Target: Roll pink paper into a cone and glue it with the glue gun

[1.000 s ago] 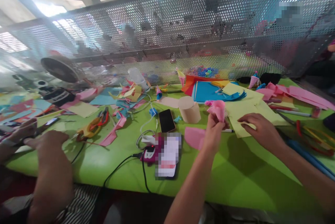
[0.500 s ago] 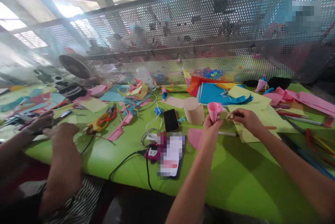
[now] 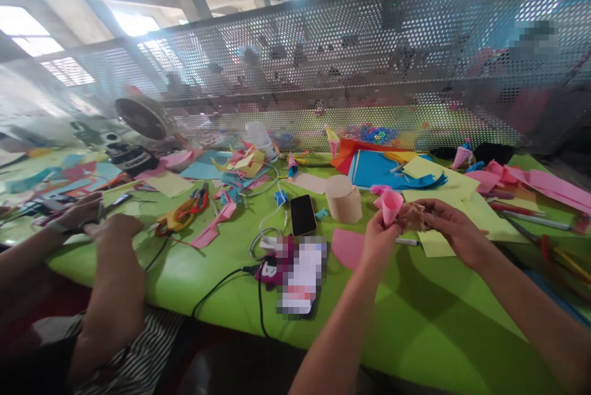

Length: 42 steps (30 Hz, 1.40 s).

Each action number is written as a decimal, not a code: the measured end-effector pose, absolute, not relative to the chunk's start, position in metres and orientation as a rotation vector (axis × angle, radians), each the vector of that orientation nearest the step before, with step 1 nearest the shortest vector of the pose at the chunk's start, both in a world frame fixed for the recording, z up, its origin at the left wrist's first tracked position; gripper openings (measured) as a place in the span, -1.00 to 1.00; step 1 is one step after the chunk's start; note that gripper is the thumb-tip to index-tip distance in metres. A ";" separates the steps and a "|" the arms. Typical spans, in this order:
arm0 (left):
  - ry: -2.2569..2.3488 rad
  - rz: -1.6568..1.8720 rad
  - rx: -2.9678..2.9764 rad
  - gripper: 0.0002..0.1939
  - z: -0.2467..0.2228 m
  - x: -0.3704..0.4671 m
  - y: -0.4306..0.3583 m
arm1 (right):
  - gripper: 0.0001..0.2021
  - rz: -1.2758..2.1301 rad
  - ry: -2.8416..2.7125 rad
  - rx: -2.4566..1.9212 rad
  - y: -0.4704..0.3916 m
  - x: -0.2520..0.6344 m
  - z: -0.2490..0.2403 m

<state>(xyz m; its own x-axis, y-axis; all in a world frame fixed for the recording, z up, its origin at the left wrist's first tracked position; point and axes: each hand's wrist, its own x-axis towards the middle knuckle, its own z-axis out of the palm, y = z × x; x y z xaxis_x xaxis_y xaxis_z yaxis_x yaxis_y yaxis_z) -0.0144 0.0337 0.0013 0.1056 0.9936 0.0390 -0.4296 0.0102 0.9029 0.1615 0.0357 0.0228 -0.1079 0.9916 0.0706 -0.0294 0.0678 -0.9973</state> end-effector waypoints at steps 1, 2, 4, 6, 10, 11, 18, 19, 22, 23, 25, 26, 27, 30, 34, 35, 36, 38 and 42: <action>0.802 1.311 0.957 -0.62 0.001 -0.014 0.034 | -0.48 1.238 -1.309 -1.088 0.033 0.163 0.023; 0.805 1.304 0.976 -0.62 0.001 -0.014 0.033 | -0.51 1.217 -1.317 -1.094 0.032 0.164 0.023; 0.809 1.298 1.015 -0.62 0.001 -0.014 0.033 | -0.61 1.154 -1.316 -1.105 0.030 0.168 0.024; 0.845 1.302 1.068 -0.63 0.000 -0.013 0.032 | -0.68 1.075 -1.265 -1.099 0.029 0.174 0.027; 0.979 1.277 1.244 -0.71 -0.008 -0.011 0.029 | -0.72 0.880 -1.111 -1.020 0.023 0.185 0.036; 1.001 1.273 1.298 -0.74 -0.010 -0.010 0.028 | -0.71 0.832 -1.090 -0.999 0.019 0.187 0.039; 1.174 1.272 1.692 -0.83 -0.014 -0.012 0.022 | -0.82 0.592 -1.385 -1.079 -0.007 0.174 0.055; 1.177 1.276 1.707 -0.84 -0.013 -0.012 0.022 | -0.86 0.500 -1.486 -1.105 -0.008 0.172 0.057; 1.172 1.298 1.705 -0.87 -0.013 -0.011 0.022 | -0.89 0.237 -1.700 -1.126 -0.008 0.167 0.059; 1.174 1.297 1.700 -0.88 -0.013 -0.011 0.022 | -0.87 0.167 -1.748 -1.127 -0.008 0.166 0.059; 1.179 1.283 1.682 -0.90 -0.014 -0.010 0.023 | -0.82 0.082 -1.816 -1.140 -0.007 0.165 0.058; 1.179 1.281 1.666 -0.90 -0.014 -0.010 0.023 | -0.80 0.070 -1.834 -1.148 -0.007 0.165 0.057; 1.176 1.284 1.647 -0.91 -0.014 -0.010 0.024 | -0.80 0.075 -1.841 -1.152 -0.007 0.165 0.057; 1.140 1.295 1.613 -0.92 -0.015 -0.011 0.025 | -0.83 0.170 -1.840 -1.149 -0.007 0.165 0.056; 1.117 1.266 1.691 -0.94 -0.014 -0.013 0.025 | -0.85 0.405 -1.816 -1.140 -0.005 0.168 0.055; 1.128 1.253 1.725 -0.95 -0.014 -0.013 0.025 | -0.85 0.449 -1.797 -1.138 -0.004 0.168 0.055; 1.144 1.241 1.757 -0.94 -0.013 -0.013 0.025 | -0.84 0.477 -1.774 -1.139 -0.003 0.169 0.054; 1.174 1.235 1.790 -0.91 -0.013 -0.013 0.025 | -0.83 0.483 -1.737 -1.154 -0.002 0.169 0.051; 1.136 1.248 1.794 -0.93 -0.013 -0.013 0.026 | -0.78 0.467 -1.772 -1.180 -0.002 0.170 0.043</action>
<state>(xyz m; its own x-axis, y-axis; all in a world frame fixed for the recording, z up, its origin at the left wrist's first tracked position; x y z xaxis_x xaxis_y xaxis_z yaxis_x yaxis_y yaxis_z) -0.0131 0.0255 -0.0126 0.1649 0.9155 0.3671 0.2793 -0.4003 0.8728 0.1702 -0.0021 0.0433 -0.1114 0.8676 0.4847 0.5158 0.4673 -0.7180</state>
